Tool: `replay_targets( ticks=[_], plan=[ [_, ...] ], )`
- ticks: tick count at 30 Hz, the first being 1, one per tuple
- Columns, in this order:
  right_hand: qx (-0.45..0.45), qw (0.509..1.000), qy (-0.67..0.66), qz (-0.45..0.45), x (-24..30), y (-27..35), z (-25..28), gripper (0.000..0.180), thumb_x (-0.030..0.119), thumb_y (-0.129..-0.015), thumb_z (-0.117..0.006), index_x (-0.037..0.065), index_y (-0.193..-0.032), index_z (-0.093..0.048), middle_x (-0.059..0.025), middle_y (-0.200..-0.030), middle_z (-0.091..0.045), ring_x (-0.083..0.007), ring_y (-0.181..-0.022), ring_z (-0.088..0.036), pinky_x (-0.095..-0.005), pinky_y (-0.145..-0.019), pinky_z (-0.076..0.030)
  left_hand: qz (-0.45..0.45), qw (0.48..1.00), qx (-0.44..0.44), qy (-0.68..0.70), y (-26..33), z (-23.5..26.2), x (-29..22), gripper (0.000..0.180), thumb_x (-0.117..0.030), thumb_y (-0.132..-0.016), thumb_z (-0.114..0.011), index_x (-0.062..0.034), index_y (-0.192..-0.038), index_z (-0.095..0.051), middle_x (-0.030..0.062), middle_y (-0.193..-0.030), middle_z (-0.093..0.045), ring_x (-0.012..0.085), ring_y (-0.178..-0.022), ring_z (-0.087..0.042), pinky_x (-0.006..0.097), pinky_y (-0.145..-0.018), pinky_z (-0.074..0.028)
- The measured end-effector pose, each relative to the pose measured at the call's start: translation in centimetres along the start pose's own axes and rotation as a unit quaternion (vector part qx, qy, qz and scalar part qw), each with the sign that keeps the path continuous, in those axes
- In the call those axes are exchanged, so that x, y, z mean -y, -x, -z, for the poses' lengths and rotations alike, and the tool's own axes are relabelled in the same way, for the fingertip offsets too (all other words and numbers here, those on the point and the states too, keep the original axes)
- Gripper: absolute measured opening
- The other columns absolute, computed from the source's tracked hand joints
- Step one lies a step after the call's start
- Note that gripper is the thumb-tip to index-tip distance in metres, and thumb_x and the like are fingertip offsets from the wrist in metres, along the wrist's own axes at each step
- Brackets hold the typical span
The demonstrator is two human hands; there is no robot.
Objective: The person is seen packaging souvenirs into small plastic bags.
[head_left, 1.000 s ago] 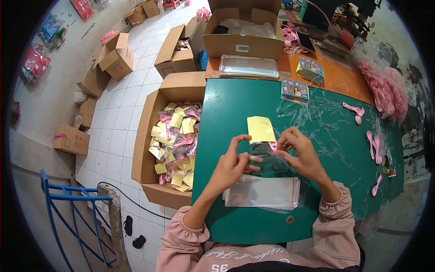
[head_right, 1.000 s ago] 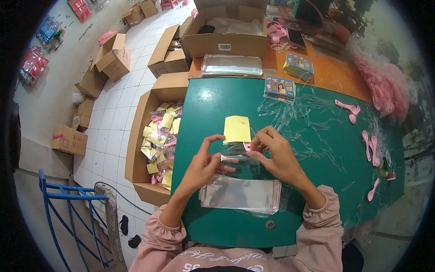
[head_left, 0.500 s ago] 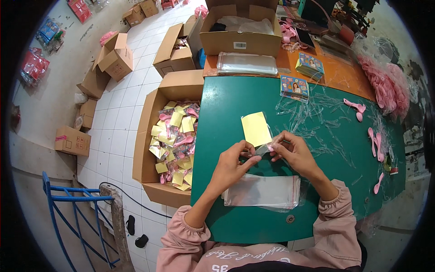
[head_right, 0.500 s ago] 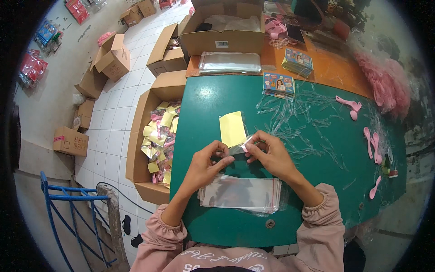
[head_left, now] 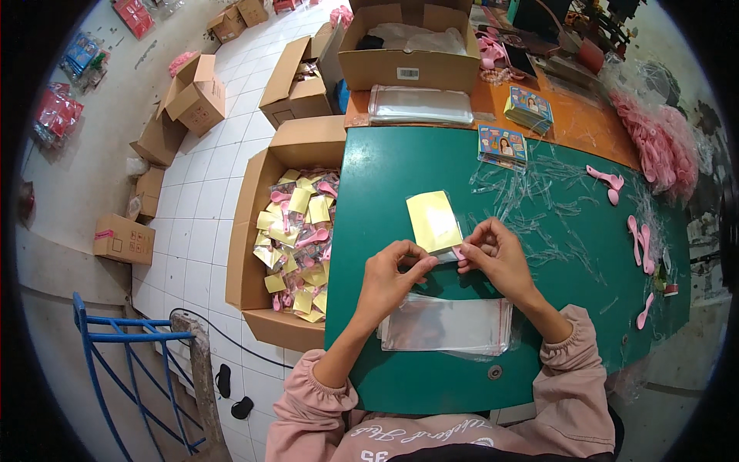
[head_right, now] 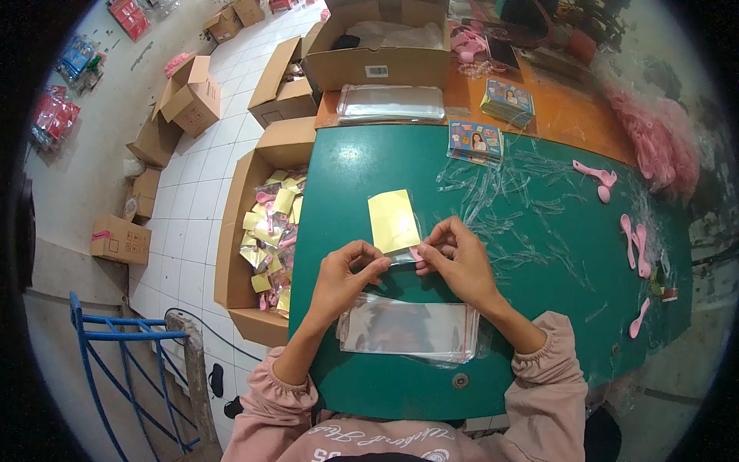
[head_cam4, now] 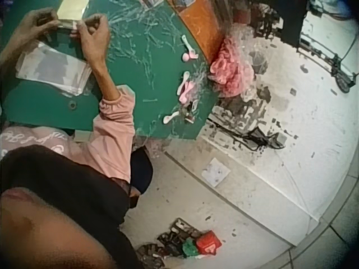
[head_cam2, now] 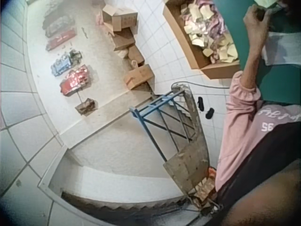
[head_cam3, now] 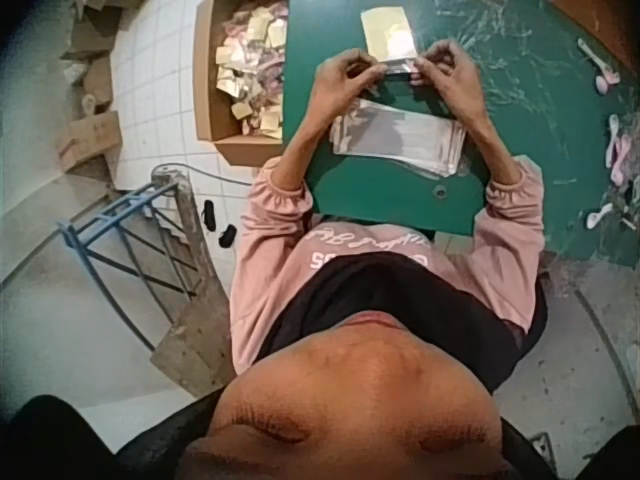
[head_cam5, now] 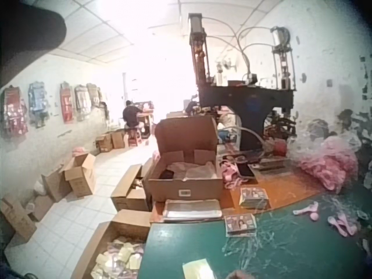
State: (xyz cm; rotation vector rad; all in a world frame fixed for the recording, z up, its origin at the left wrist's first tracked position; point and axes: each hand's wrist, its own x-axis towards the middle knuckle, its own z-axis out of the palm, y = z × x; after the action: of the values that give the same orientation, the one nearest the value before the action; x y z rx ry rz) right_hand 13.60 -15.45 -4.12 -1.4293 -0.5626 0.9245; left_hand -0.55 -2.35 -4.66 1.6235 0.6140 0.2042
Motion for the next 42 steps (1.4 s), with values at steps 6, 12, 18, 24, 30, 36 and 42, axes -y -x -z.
replay_targets(
  ticks=[6,12,18,24,30,36,42],
  plan=[
    [0.01,0.999,0.018,0.028,-0.3,-0.1,0.1,0.016,0.002,-0.084,-0.055,-0.001,-0.095,-0.043,-0.0114,-0.085,-0.055,-0.0152,-0.073,-0.061,-0.026,-0.063,-0.055,-0.038,0.997,-0.036,0.055,0.1,-0.2,-0.2,0.031,-0.01,-0.081,-0.063,-0.0052,-0.102,-0.04,0.0054,-0.088,-0.054,0.009,-0.078,-0.055,0.021,-0.057,-0.047],
    [0.011,1.0,0.006,0.011,0.4,0.0,-0.5,0.02,0.002,-0.084,-0.054,0.002,-0.1,-0.043,-0.0115,-0.086,-0.053,-0.014,-0.072,-0.06,-0.0255,-0.063,-0.055,-0.047,0.995,-0.057,0.074,0.1,-0.4,0.7,0.02,-0.007,-0.082,-0.06,-0.0027,-0.092,-0.043,0.0064,-0.086,-0.055,0.0105,-0.077,-0.059,0.021,-0.054,-0.049],
    [-0.001,0.999,0.009,0.038,-0.1,-0.3,0.2,0.018,0.0,-0.084,-0.053,0.002,-0.096,-0.04,-0.0091,-0.083,-0.053,-0.0129,-0.071,-0.059,-0.0252,-0.061,-0.055,-0.053,0.995,-0.032,0.078,0.2,-0.2,0.6,0.011,-0.008,-0.089,-0.049,-0.0044,-0.096,-0.041,0.0046,-0.091,-0.053,0.0104,-0.081,-0.057,0.02,-0.056,-0.046],
    [-0.002,0.997,0.048,0.062,-0.6,-0.4,0.1,0.016,0.0,-0.084,-0.054,0.002,-0.091,-0.04,-0.0085,-0.082,-0.054,-0.0117,-0.07,-0.06,-0.0242,-0.059,-0.054,-0.012,0.993,-0.075,0.088,0.2,-1.0,-0.3,0.025,-0.01,-0.088,-0.051,-0.0024,-0.107,-0.035,0.0095,-0.088,-0.055,0.0143,-0.081,-0.059,0.024,-0.059,-0.052],
    [-0.002,0.998,0.052,0.039,0.0,-0.1,-0.2,0.019,0.001,-0.083,-0.056,0.0,-0.099,-0.045,-0.0071,-0.081,-0.055,-0.0112,-0.07,-0.06,-0.0232,-0.06,-0.054,-0.037,0.996,-0.05,0.062,0.0,-0.7,0.1,0.036,-0.006,-0.083,-0.059,-0.0033,-0.108,-0.033,0.0112,-0.086,-0.055,0.013,-0.08,-0.058,0.024,-0.06,-0.052],
    [0.008,0.998,0.059,0.024,-0.4,0.0,-0.2,0.04,0.001,-0.083,-0.056,0.0,-0.122,-0.046,-0.0061,-0.082,-0.056,-0.0102,-0.069,-0.059,-0.0212,-0.06,-0.052,-0.026,0.997,-0.035,0.058,0.3,-0.6,0.4,0.031,-0.006,-0.083,-0.058,-0.003,-0.109,-0.041,0.0119,-0.095,-0.055,0.0114,-0.083,-0.056,0.023,-0.059,-0.051],
    [-0.014,0.998,0.061,0.005,-0.7,-0.1,-0.2,0.044,0.002,-0.083,-0.056,-0.001,-0.125,-0.044,-0.0056,-0.081,-0.056,-0.0101,-0.067,-0.059,-0.0213,-0.06,-0.052,-0.068,0.997,-0.04,-0.025,0.3,-0.5,0.2,0.046,-0.008,-0.082,-0.059,-0.0049,-0.125,-0.041,0.0176,-0.115,-0.048,0.0115,-0.083,-0.055,0.022,-0.057,-0.05]
  ],
)
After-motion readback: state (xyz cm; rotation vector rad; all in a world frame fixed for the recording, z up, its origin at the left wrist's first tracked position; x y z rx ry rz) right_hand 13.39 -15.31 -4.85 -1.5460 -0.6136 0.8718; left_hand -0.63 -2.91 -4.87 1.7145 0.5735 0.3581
